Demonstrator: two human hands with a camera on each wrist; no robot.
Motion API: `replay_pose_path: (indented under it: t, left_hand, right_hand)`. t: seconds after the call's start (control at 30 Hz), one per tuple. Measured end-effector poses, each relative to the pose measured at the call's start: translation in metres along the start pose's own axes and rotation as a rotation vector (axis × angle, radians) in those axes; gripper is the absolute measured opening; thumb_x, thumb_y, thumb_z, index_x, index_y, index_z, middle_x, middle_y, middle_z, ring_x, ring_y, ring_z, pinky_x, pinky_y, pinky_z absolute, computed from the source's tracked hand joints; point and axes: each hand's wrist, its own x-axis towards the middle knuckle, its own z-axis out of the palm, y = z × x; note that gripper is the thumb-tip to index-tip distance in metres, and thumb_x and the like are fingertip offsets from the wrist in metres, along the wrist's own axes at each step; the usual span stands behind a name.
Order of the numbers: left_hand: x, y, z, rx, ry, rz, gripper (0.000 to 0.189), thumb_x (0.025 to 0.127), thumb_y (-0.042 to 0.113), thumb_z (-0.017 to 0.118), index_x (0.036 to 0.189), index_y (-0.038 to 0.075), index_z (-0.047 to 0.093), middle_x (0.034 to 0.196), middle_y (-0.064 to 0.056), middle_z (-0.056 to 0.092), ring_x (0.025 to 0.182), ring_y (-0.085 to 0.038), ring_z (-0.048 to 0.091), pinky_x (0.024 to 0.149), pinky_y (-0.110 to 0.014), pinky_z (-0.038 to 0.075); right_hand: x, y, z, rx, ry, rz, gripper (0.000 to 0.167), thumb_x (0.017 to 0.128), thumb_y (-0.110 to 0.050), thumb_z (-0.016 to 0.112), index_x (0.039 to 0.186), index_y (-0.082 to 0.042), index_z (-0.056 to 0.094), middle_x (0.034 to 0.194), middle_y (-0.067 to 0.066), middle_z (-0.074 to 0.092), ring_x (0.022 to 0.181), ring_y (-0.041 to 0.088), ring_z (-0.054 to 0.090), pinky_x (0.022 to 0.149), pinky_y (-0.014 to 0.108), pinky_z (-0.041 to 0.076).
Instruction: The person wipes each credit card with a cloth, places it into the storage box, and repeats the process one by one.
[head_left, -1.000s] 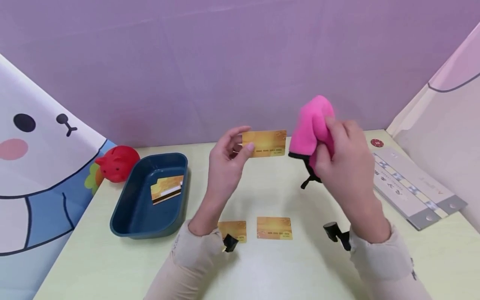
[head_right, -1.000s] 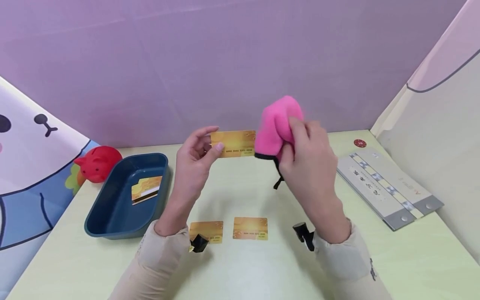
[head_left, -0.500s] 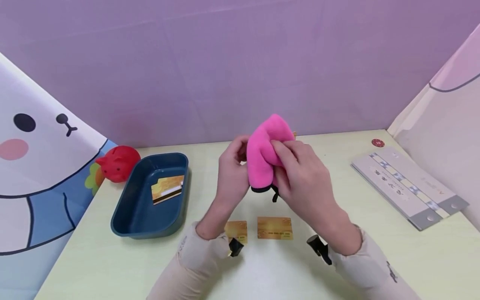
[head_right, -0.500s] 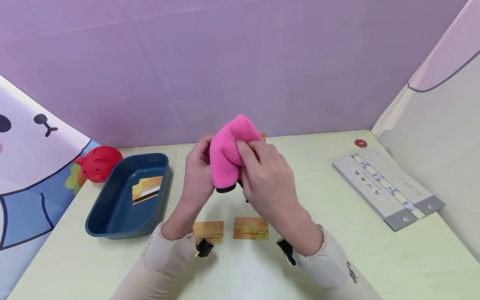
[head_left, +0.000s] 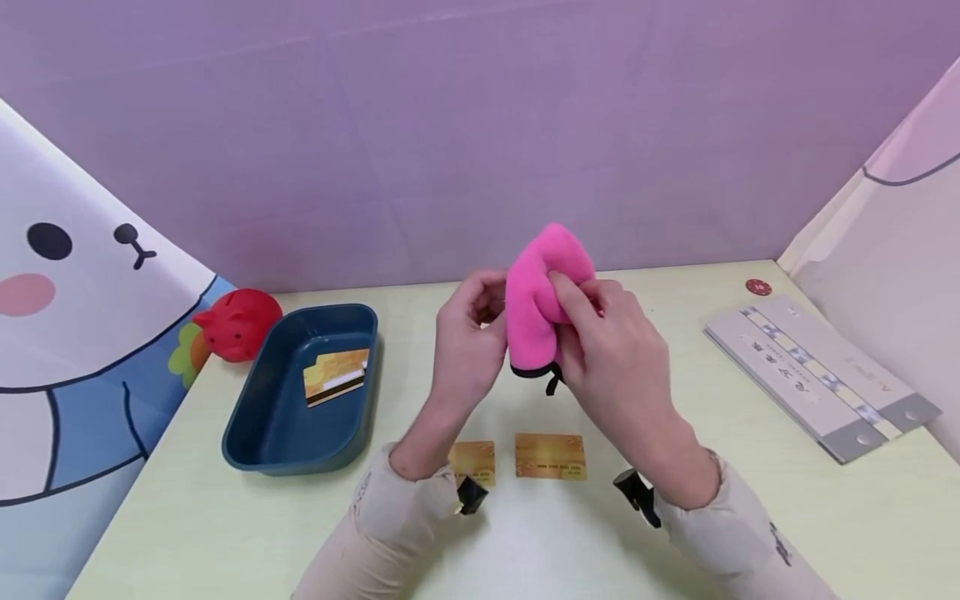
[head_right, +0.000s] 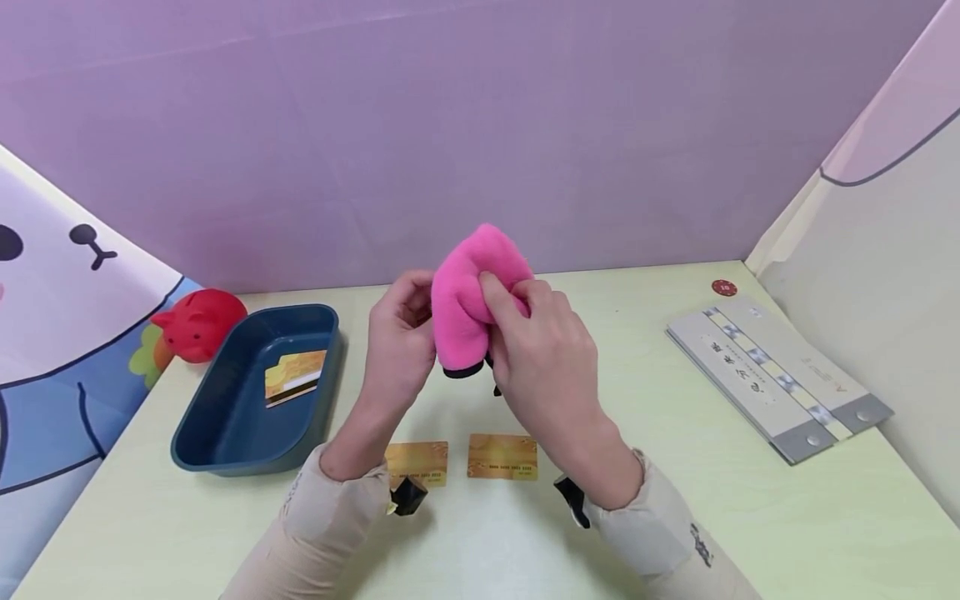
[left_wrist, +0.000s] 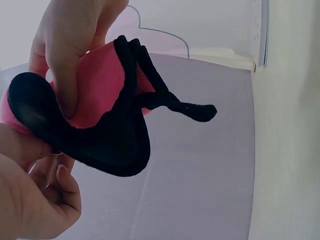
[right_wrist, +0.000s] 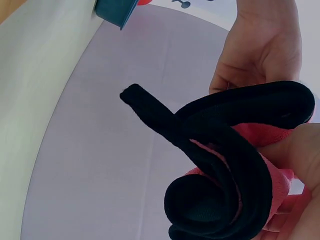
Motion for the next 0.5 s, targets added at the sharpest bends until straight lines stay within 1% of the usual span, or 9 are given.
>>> replay_pose_path:
  t: [0.13,0.2,0.27,0.37,0.4,0.5]
  left_hand:
    - [0.001,0.001,-0.001,0.005,-0.008,0.004,0.021,0.092,-0.002,0.066,0.112,0.001,0.067,0.091,-0.017,0.071,0.069,-0.021,0.058,0.063,-0.023,0.044]
    - [0.001,0.001,-0.002,-0.007,-0.021,-0.006,0.022,0.092,-0.001,0.068,0.114,0.002,0.067,0.088,-0.017,0.069,0.069,-0.022,0.059,0.064,-0.022,0.048]
    - [0.002,0.002,-0.003,0.0,-0.03,-0.021,0.024,0.092,0.002,0.069,0.116,0.004,0.068,0.085,-0.016,0.068,0.069,-0.022,0.059,0.063,-0.023,0.048]
    - [0.002,0.004,-0.006,0.044,-0.041,-0.037,0.025,0.093,0.006,0.07,0.118,0.007,0.068,0.085,-0.013,0.068,0.071,-0.019,0.058,0.065,-0.024,0.046]
    - [0.002,0.004,-0.008,0.066,-0.043,-0.037,0.025,0.093,0.008,0.07,0.118,0.009,0.068,0.086,-0.012,0.069,0.071,-0.019,0.057,0.064,-0.024,0.044]
    - [0.004,0.006,-0.012,0.103,-0.048,-0.039,0.024,0.094,0.009,0.069,0.118,0.01,0.068,0.087,-0.01,0.07,0.071,-0.021,0.055,0.064,-0.025,0.041]
  right_hand:
    - [0.001,0.004,-0.001,-0.011,-0.001,0.027,0.033,0.092,-0.01,0.068,0.125,-0.01,0.067,0.099,0.021,0.064,0.083,0.037,0.063,0.059,0.05,0.056]
    - [0.002,0.008,-0.003,-0.019,-0.01,0.048,0.032,0.092,-0.01,0.067,0.124,-0.009,0.067,0.099,0.021,0.064,0.084,0.037,0.062,0.059,0.052,0.056]
    - [0.003,0.011,-0.005,-0.029,-0.025,0.07,0.031,0.093,-0.01,0.066,0.124,-0.009,0.067,0.1,0.021,0.064,0.086,0.038,0.062,0.059,0.053,0.056]
    - [0.005,0.016,-0.007,-0.033,-0.046,0.1,0.03,0.093,-0.009,0.064,0.123,-0.008,0.066,0.1,0.021,0.064,0.087,0.038,0.062,0.059,0.054,0.055]
    - [0.005,0.018,-0.007,-0.031,-0.051,0.108,0.03,0.093,-0.009,0.064,0.123,-0.008,0.066,0.1,0.022,0.064,0.087,0.038,0.062,0.058,0.054,0.055]
    - [0.006,0.024,-0.009,-0.028,-0.059,0.134,0.029,0.093,-0.009,0.063,0.122,-0.007,0.066,0.099,0.022,0.063,0.087,0.038,0.061,0.057,0.055,0.054]
